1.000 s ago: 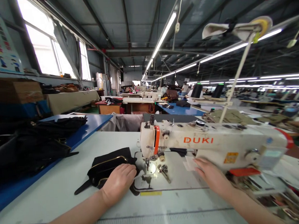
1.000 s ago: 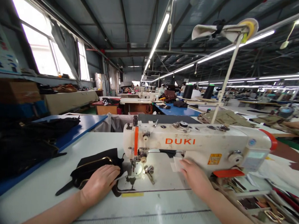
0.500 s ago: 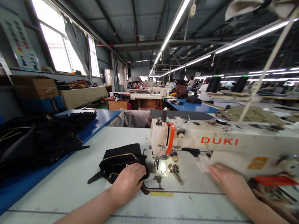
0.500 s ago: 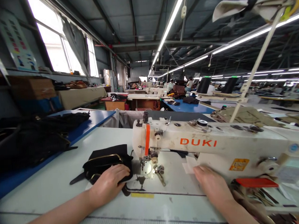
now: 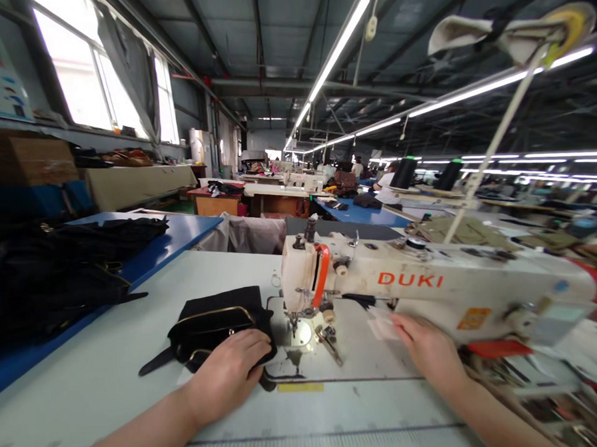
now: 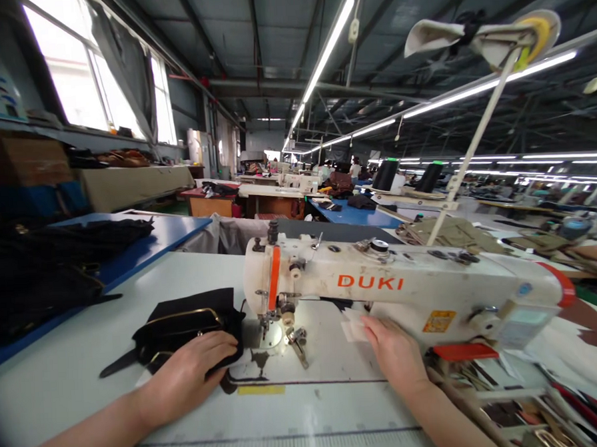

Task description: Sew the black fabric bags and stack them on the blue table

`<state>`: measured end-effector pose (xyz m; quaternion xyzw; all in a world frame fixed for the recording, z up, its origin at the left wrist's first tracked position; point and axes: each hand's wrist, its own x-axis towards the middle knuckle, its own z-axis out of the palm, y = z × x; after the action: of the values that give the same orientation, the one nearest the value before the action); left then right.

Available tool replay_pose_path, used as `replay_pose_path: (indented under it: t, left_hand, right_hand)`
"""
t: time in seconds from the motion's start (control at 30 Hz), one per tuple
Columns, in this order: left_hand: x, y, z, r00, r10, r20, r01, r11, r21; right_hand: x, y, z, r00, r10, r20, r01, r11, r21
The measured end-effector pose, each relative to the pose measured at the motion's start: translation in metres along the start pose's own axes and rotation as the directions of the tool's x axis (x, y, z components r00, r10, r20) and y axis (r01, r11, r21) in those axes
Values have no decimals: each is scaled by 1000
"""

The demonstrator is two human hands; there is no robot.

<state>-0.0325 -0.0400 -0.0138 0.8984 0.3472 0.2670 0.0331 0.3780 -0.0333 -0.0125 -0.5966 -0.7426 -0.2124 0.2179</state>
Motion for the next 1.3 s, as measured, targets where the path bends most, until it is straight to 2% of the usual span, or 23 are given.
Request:
replay_pose_path:
  t: [0.2,0.4,0.47,0.53,0.6,0.63,0.7,0.8,0.87,0.97,1.1,1.2,1.3]
  left_hand:
    - [3,-5,4,998,37,-57,-38,999,-26]
    - [5,-6,3,991,71,-118,-74,997,-19]
    - [5,-6,2,986,77,-148,-81,997,-19]
    - [5,-6,1,980,77,-184,-83,996,-29]
    - [6,-7,1,972,68,-224,-80,996,-46]
    - [6,-7,2,967,64,-247,-80,995,-54]
    - [7,-7,1,955,56,-291,-78,995,-66]
    - [7,-6,-2,939,58,-339,-85,994,-63]
    - [6,-5,-6,933,68,-355,-93,994,-55]
    - [6,-3,-9,936,96,-339,-119,992,-47]
    - [8,-1,-6,971,162,-173,-175,983,-61]
    - [10,0,-2,982,173,-71,-179,981,-77]
    - [10,1,-1,985,163,-47,-166,983,-77]
  right_hand:
    - [8,-7,-4,997,61,-56,-53,989,138]
    - [14,-12,-12,964,237,-123,-201,947,249]
    - [11,-21,-19,953,275,-124,-231,930,286]
    - [4,-41,-27,955,274,-113,-224,916,334]
    - [-4,-69,-34,976,201,-85,-149,899,412]
    - [-7,-86,-36,993,102,-67,-55,866,496]
    - [-10,-120,-36,994,-94,-60,110,775,623]
    - [-2,-163,-27,980,-176,-88,185,668,721]
    - [8,-180,-18,973,-215,-79,201,630,750]
    - [22,-189,-7,949,-314,11,194,614,765]
    - [28,-186,-6,897,-414,157,180,664,726]
    - [29,-180,-11,873,-447,195,223,722,655]
    - [30,-173,-14,869,-453,197,258,756,602]
